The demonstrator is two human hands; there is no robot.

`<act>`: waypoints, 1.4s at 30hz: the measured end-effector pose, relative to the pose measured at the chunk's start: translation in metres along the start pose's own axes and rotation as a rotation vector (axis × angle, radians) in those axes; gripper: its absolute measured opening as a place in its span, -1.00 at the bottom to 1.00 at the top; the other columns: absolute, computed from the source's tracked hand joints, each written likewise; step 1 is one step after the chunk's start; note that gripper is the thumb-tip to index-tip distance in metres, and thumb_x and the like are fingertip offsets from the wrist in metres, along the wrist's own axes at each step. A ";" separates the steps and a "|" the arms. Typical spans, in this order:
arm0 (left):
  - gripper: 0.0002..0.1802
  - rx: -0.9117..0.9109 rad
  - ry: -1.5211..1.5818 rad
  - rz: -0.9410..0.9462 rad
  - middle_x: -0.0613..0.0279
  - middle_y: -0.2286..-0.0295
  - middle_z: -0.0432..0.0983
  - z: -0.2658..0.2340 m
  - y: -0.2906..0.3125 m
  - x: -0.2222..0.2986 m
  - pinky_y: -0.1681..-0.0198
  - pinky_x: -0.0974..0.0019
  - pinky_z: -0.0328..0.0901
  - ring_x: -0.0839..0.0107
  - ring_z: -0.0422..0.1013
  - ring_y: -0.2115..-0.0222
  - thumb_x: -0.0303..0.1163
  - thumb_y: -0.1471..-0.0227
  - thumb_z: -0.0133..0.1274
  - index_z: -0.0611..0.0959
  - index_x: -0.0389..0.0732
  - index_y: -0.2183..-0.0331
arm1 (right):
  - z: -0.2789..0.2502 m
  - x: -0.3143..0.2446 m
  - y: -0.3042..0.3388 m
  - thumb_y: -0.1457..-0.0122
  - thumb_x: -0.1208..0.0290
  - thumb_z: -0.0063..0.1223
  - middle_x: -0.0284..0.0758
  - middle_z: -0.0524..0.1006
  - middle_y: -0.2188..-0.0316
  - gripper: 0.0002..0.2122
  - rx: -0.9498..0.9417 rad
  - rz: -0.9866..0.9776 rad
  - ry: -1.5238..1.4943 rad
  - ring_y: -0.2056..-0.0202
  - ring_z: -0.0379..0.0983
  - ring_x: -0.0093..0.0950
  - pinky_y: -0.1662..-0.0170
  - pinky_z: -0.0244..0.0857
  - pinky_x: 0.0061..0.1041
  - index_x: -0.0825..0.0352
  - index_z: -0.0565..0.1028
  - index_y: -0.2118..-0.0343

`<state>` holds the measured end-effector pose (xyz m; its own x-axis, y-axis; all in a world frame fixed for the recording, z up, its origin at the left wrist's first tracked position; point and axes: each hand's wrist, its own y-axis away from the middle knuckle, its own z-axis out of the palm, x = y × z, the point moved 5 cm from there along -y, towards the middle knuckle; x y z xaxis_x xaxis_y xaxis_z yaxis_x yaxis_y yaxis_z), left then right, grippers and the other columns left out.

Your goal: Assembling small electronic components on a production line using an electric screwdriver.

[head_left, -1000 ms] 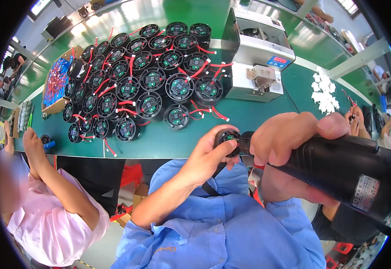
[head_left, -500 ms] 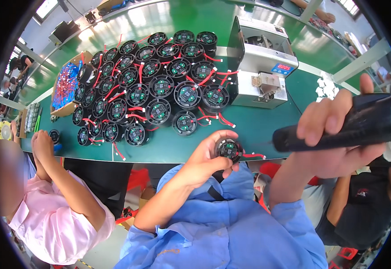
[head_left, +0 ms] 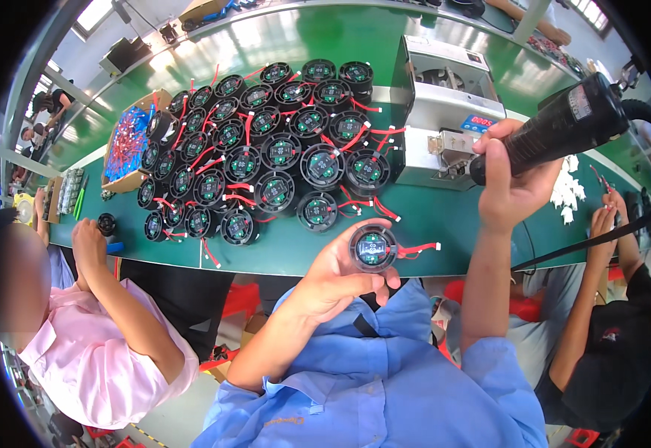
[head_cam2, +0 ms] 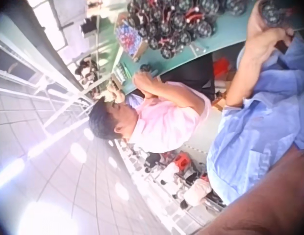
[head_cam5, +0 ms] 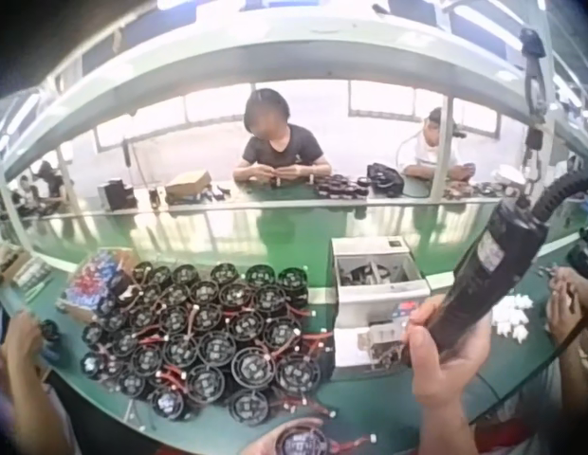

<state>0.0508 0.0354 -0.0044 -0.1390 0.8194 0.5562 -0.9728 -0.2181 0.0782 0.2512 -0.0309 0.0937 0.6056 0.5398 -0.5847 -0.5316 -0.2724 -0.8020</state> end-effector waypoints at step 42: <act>-0.39 1.300 -1.935 0.365 -0.04 0.38 0.58 -0.092 0.005 0.383 0.18 0.29 0.36 0.21 0.52 0.33 -0.10 0.41 0.26 0.64 -0.38 0.31 | -0.007 0.015 0.037 -0.11 0.58 -0.03 -0.23 0.41 0.33 -0.68 0.090 -0.013 0.119 0.44 0.29 -0.61 0.36 0.22 -0.67 0.48 0.20 0.09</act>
<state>-0.0248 0.3967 0.1328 0.8060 -0.3951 0.4408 -0.2741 -0.9091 -0.3136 0.2447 -0.0380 0.0539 0.6759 0.4433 -0.5887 -0.5706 -0.1907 -0.7987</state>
